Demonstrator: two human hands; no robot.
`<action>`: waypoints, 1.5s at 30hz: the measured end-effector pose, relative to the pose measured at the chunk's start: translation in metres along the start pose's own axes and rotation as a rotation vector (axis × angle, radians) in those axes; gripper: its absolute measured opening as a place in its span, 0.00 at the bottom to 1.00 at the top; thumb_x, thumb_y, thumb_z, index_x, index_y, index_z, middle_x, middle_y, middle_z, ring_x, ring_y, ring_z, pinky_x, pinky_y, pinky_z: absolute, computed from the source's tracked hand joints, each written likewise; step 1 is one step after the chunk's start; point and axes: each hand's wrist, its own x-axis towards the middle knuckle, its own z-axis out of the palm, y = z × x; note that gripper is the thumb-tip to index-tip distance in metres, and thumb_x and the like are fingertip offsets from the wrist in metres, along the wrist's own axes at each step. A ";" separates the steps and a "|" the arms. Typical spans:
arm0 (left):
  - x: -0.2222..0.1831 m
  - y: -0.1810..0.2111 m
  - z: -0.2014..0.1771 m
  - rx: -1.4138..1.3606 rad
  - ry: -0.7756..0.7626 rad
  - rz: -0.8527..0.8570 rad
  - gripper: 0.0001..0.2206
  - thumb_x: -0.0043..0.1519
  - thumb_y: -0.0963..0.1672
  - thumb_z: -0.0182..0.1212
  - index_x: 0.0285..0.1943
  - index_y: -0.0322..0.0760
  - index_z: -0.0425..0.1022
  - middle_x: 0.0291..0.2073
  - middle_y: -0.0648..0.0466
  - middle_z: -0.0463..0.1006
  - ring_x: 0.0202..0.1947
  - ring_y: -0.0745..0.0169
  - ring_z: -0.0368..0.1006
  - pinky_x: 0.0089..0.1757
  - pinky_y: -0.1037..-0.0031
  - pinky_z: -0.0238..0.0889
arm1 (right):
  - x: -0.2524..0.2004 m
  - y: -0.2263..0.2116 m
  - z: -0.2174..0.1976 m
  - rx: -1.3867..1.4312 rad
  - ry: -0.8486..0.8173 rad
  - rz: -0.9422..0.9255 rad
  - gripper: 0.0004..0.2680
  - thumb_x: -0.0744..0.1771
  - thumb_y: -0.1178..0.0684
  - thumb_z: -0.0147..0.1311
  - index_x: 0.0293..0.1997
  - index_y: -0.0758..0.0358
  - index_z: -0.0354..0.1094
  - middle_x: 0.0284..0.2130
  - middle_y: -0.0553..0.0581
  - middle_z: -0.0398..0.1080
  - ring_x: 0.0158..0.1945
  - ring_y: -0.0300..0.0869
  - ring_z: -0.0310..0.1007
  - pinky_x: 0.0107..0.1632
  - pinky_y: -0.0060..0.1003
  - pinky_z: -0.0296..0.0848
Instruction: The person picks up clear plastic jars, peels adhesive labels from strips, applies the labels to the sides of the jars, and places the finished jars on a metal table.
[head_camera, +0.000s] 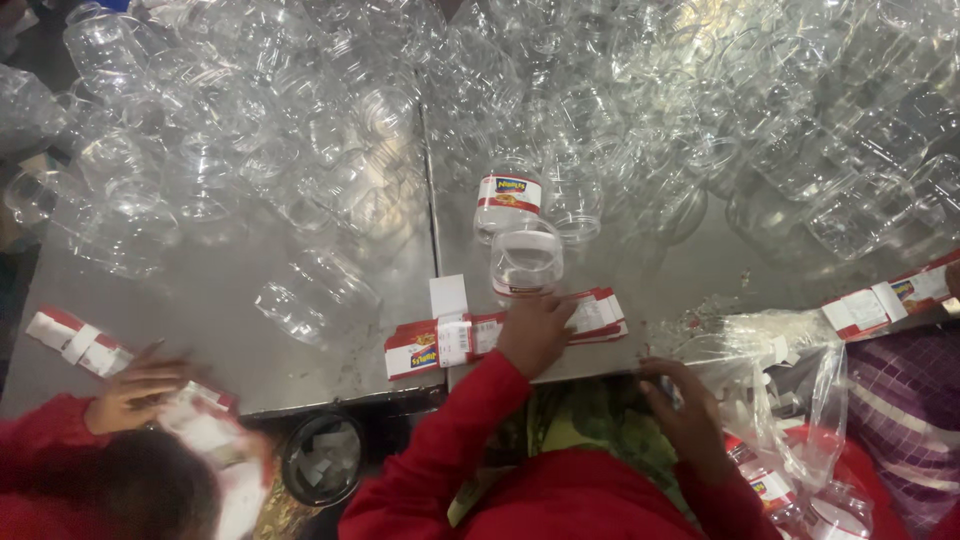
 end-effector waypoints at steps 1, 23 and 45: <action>-0.008 -0.001 0.013 -0.034 0.183 0.127 0.18 0.46 0.44 0.65 0.46 0.35 0.73 0.40 0.44 0.78 0.45 0.40 0.73 0.47 0.51 0.65 | 0.000 0.004 0.001 -0.049 -0.046 0.004 0.09 0.63 0.59 0.61 0.47 0.63 0.73 0.46 0.57 0.78 0.50 0.43 0.79 0.52 0.37 0.75; -0.017 0.000 0.119 -1.372 -0.099 -0.674 0.10 0.62 0.45 0.66 0.47 0.35 0.81 0.39 0.56 0.83 0.41 0.70 0.76 0.46 0.75 0.68 | -0.007 0.048 -0.001 -0.017 -0.276 -0.021 0.22 0.62 0.54 0.62 0.62 0.65 0.64 0.43 0.56 0.79 0.44 0.42 0.80 0.48 0.36 0.76; -0.069 0.071 0.024 -0.739 -0.190 -0.264 0.09 0.62 0.44 0.64 0.49 0.35 0.79 0.33 0.42 0.80 0.33 0.44 0.78 0.36 0.64 0.70 | -0.001 -0.005 0.019 -0.363 -0.018 -0.466 0.08 0.62 0.59 0.61 0.43 0.62 0.76 0.35 0.58 0.76 0.40 0.48 0.76 0.44 0.42 0.73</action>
